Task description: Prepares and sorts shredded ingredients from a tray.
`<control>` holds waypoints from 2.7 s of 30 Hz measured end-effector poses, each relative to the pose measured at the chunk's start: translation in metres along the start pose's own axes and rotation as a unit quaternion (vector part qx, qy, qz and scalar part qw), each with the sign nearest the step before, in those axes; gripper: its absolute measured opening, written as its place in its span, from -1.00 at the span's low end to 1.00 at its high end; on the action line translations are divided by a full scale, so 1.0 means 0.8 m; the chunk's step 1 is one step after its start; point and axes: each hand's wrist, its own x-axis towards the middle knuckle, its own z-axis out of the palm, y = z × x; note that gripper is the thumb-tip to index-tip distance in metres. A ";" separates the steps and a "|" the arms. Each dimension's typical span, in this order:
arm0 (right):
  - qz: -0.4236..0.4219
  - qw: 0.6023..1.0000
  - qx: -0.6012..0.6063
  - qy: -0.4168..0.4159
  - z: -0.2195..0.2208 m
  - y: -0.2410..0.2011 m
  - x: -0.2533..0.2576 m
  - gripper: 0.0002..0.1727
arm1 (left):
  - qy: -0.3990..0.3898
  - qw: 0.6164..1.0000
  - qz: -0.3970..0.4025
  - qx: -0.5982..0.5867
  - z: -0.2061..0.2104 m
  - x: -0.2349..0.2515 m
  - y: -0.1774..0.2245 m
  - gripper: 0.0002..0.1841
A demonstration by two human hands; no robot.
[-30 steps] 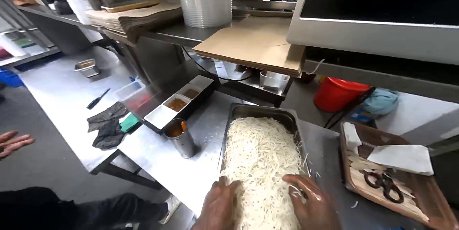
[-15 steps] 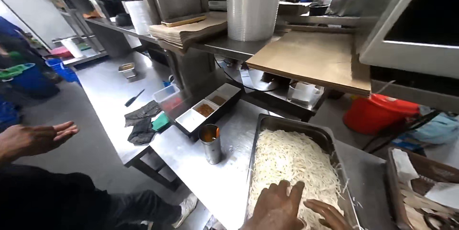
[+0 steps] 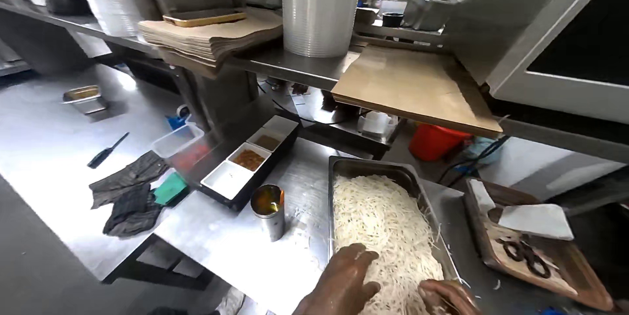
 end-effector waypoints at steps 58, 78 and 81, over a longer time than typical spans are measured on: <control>0.194 0.980 -0.029 -0.011 -0.081 -0.090 0.100 -0.32 | -0.027 0.699 -0.169 -0.695 0.033 0.128 0.091 -0.48; 0.148 0.966 -0.214 -0.002 -0.086 -0.086 0.097 -0.54 | -0.296 0.934 -0.127 0.154 -0.053 0.111 0.054 -0.55; 0.161 0.949 -0.251 -0.100 -0.077 -0.088 0.107 -0.49 | -0.258 0.954 -0.139 0.071 -0.046 0.098 0.042 -0.56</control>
